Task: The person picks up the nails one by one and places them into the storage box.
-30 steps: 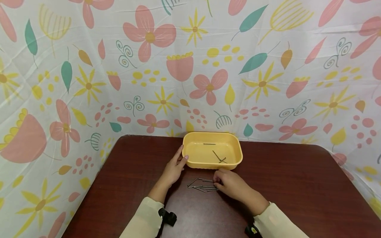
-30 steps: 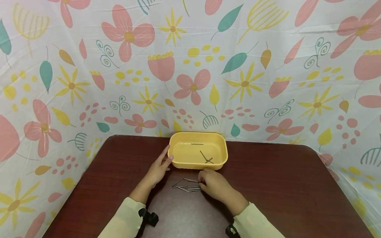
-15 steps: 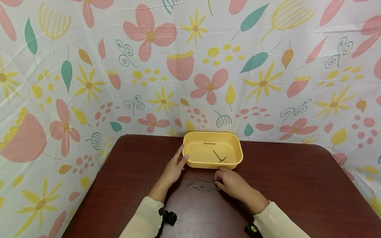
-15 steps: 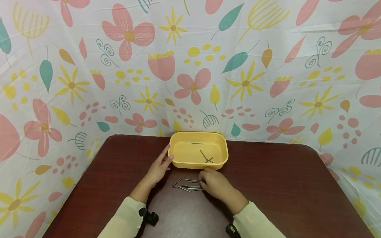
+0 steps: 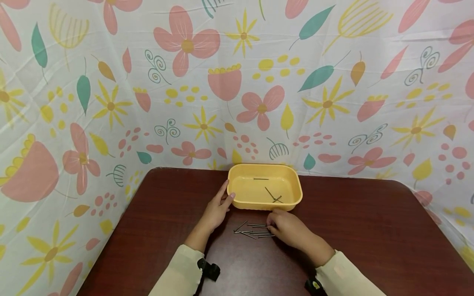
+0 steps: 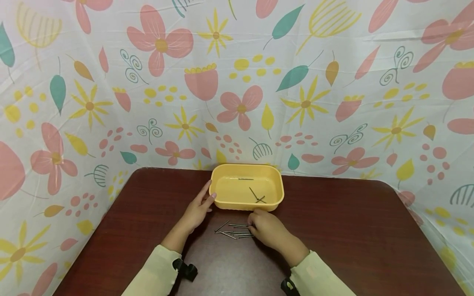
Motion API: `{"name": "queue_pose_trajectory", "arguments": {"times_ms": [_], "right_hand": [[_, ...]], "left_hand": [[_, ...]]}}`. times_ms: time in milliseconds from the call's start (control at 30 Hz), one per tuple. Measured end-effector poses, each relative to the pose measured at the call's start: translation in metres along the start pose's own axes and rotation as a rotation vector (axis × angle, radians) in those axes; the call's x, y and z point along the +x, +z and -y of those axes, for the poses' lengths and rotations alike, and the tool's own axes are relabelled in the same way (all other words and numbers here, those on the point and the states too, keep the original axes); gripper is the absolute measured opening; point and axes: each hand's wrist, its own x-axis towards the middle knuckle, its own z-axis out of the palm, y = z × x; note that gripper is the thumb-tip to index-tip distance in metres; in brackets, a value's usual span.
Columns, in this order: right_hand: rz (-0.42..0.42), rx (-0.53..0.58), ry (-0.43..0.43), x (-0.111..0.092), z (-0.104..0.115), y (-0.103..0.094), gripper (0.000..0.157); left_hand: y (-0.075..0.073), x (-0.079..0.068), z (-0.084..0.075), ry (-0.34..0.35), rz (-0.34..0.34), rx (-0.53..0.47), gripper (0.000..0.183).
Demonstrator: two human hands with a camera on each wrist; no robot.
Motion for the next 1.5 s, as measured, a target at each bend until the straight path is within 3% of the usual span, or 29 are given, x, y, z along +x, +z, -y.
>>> {"name": "queue_pose_trajectory", "arguments": {"times_ms": [400,1100,1233,1333,1500], "right_hand": [[-0.011,-0.011,-0.006,-0.001,0.001,-0.002,0.014],[-0.138,-0.013,0.03,0.002,0.007,-0.018,0.01],[-0.141,-0.012,0.042,0.003,0.009,-0.023,0.009],[-0.144,-0.005,0.046,0.004,0.009,-0.024,0.009],[-0.166,0.003,0.056,0.006,0.008,-0.026,0.008]], "left_hand": [[0.0,-0.001,0.0,-0.007,0.006,-0.011,0.063],[0.001,-0.001,0.0,-0.003,-0.01,0.004,0.062],[-0.004,-0.011,-0.02,-0.007,0.016,-0.009,0.061],[-0.005,-0.012,-0.024,-0.017,0.033,-0.012,0.061],[0.0,0.0,-0.001,-0.013,0.012,-0.009,0.061]]}}
